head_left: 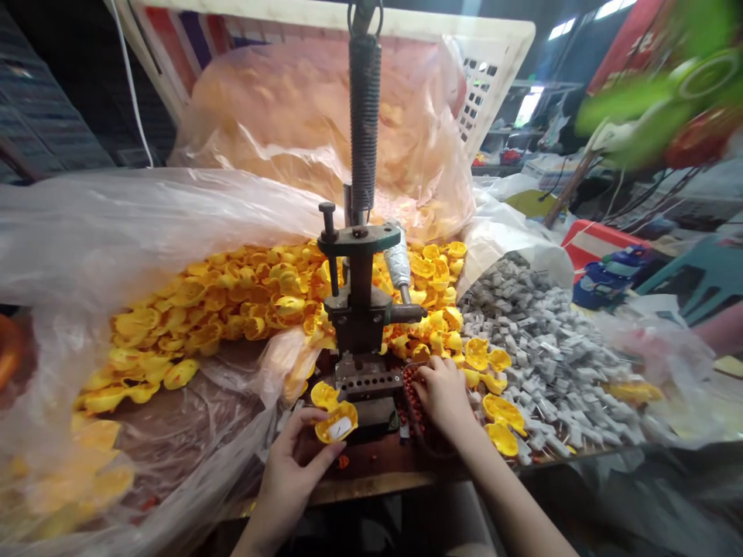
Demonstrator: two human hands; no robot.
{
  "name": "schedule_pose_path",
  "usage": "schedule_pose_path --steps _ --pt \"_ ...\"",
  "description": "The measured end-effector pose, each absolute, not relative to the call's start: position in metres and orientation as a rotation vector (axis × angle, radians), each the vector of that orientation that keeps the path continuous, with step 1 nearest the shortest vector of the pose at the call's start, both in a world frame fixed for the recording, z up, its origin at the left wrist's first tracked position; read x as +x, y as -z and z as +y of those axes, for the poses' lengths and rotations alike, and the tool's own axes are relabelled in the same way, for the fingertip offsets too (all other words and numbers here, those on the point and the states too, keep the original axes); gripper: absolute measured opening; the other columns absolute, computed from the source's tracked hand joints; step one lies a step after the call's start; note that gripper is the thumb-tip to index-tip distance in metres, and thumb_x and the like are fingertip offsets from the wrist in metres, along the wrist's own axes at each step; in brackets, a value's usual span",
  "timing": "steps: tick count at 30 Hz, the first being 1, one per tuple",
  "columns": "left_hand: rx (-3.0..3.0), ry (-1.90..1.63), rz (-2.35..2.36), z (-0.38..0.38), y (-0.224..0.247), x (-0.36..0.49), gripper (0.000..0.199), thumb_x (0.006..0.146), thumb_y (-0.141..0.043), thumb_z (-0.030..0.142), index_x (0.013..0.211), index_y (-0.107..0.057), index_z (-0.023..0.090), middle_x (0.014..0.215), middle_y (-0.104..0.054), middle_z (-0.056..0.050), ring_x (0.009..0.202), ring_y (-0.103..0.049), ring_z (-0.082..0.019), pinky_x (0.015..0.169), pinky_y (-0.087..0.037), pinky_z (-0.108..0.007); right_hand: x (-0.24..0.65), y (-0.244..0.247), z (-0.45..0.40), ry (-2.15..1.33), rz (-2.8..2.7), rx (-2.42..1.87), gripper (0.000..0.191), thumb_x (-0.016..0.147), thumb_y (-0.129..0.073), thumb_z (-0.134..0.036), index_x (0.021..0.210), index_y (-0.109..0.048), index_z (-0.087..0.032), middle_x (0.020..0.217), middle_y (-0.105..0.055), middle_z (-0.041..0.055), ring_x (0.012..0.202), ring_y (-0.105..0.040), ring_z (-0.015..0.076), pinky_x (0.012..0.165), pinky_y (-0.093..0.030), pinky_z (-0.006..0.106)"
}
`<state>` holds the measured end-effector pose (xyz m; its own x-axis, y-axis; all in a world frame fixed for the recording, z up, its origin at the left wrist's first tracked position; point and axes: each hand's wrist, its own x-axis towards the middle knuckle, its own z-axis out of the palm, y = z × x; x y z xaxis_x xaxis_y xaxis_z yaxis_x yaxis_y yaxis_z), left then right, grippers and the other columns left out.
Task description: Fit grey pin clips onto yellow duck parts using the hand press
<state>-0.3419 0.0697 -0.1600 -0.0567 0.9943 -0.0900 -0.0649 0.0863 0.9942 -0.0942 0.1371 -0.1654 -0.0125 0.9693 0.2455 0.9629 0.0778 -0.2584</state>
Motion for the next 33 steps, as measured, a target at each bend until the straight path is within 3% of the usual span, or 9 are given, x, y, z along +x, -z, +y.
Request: schedule_pose_path --steps 4,11,15,25,33 --pt "0.916 -1.339 1.248 0.073 0.158 -0.341 0.033 0.058 -0.085 0.026 0.085 -0.068 0.018 0.094 -0.073 -0.006 0.092 -0.069 -0.022 0.085 -0.054 -0.026 -0.092 0.170 0.140 -0.088 -1.989 -1.800 0.015 0.080 -0.053 -0.009 0.070 -0.062 -0.016 0.079 -0.062 0.0109 0.079 -0.051 0.0236 0.069 -0.039 0.034" --pt "0.490 -1.393 1.059 0.079 0.151 -0.323 0.036 0.055 -0.088 0.027 0.080 -0.066 0.014 0.081 -0.074 -0.004 0.076 -0.068 -0.014 0.073 -0.053 -0.022 -0.137 0.136 0.113 -0.954 -1.702 -1.196 0.014 0.081 -0.051 -0.016 0.084 -0.065 -0.017 0.084 -0.070 0.0039 0.080 -0.064 0.0178 0.074 -0.049 0.029" --pt "0.310 -1.401 1.001 0.081 0.153 -0.316 0.037 0.057 -0.088 0.030 0.085 -0.068 0.015 0.086 -0.074 -0.003 0.081 -0.068 -0.014 0.077 -0.054 -0.023 -0.171 0.141 0.101 -1.261 -1.411 -1.081 0.010 0.079 -0.059 -0.023 0.081 -0.067 -0.017 0.081 -0.071 0.0045 0.078 -0.067 0.0179 0.072 -0.053 0.027" --pt "0.212 -1.383 0.973 0.083 0.152 -0.308 0.039 0.052 -0.089 0.031 0.084 -0.072 0.015 0.085 -0.075 -0.004 0.095 -0.068 -0.024 0.088 -0.054 -0.035 -0.187 0.157 0.098 -1.210 -1.321 -1.108 0.011 0.075 -0.066 -0.026 0.077 -0.069 -0.016 0.076 -0.071 0.0057 0.073 -0.067 0.0185 0.069 -0.054 0.028" --pt "0.262 -1.332 0.916 0.077 0.158 -0.311 0.029 0.062 -0.084 0.033 0.081 -0.072 0.015 0.088 -0.074 -0.005 0.096 -0.067 -0.024 0.088 -0.052 -0.034 -0.182 0.158 0.101 -1.228 -1.242 -1.157 0.008 0.067 -0.073 -0.025 0.069 -0.071 -0.017 0.073 -0.071 0.0042 0.071 -0.065 0.0180 0.068 -0.053 0.028"
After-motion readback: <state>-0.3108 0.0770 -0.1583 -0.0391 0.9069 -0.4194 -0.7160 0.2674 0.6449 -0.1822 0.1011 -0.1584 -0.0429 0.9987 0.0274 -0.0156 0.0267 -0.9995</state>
